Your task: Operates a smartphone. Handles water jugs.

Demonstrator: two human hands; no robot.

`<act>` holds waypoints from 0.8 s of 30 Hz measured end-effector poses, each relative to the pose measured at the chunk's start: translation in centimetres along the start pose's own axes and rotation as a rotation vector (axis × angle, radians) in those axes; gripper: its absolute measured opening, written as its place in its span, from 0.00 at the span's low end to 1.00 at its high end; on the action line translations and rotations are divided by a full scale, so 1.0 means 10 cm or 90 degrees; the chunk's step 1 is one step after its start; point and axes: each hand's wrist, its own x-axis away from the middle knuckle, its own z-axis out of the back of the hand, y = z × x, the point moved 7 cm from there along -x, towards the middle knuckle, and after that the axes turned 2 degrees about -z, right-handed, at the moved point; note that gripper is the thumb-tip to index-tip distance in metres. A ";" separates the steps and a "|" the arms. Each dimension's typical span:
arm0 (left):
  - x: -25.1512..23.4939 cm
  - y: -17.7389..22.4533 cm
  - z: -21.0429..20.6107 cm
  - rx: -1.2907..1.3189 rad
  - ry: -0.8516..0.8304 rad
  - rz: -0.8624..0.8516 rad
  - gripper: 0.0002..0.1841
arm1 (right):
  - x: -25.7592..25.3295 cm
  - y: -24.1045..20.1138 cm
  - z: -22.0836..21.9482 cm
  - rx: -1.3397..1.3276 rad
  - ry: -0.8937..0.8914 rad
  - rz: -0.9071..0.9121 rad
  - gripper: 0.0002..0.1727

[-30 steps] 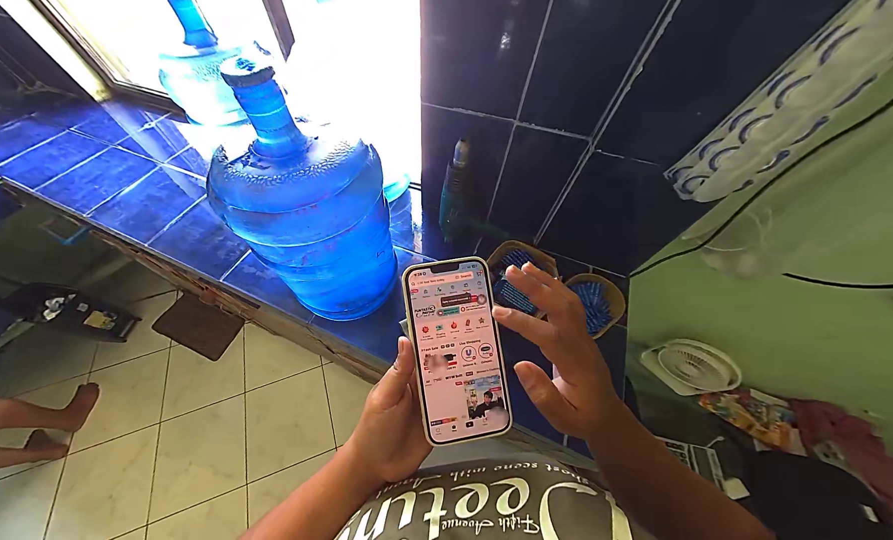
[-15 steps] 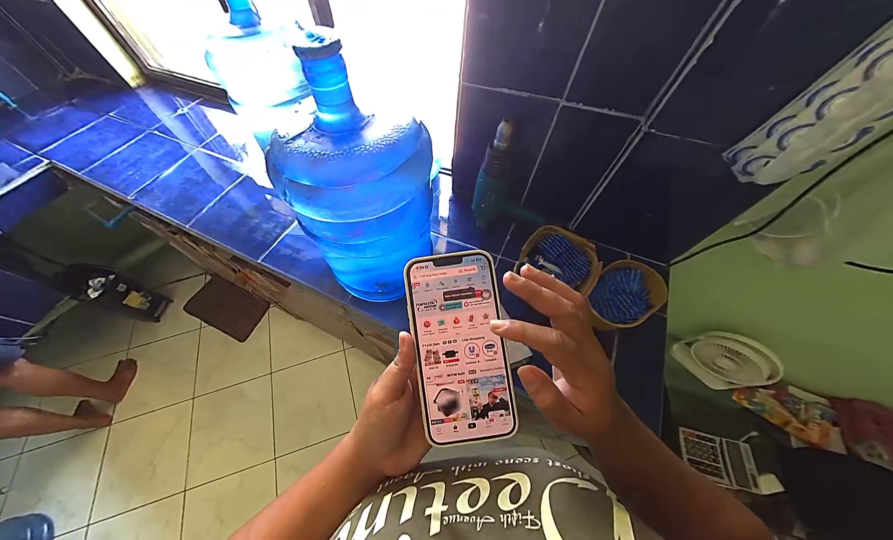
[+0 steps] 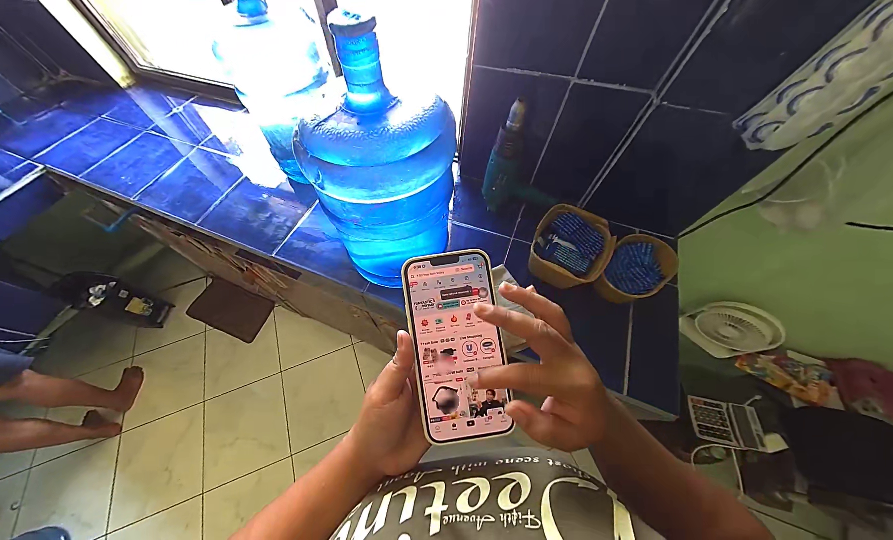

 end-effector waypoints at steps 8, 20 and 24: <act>0.03 0.00 0.04 0.003 -0.023 0.034 0.33 | -0.08 0.06 0.06 0.059 0.034 -0.063 0.20; -0.18 -0.11 -0.06 -0.004 -0.041 0.032 0.33 | -0.04 0.11 0.29 0.086 0.035 -0.061 0.20; -0.31 -0.19 -0.11 0.005 -0.053 0.027 0.33 | -0.01 0.18 0.42 0.088 0.032 -0.056 0.20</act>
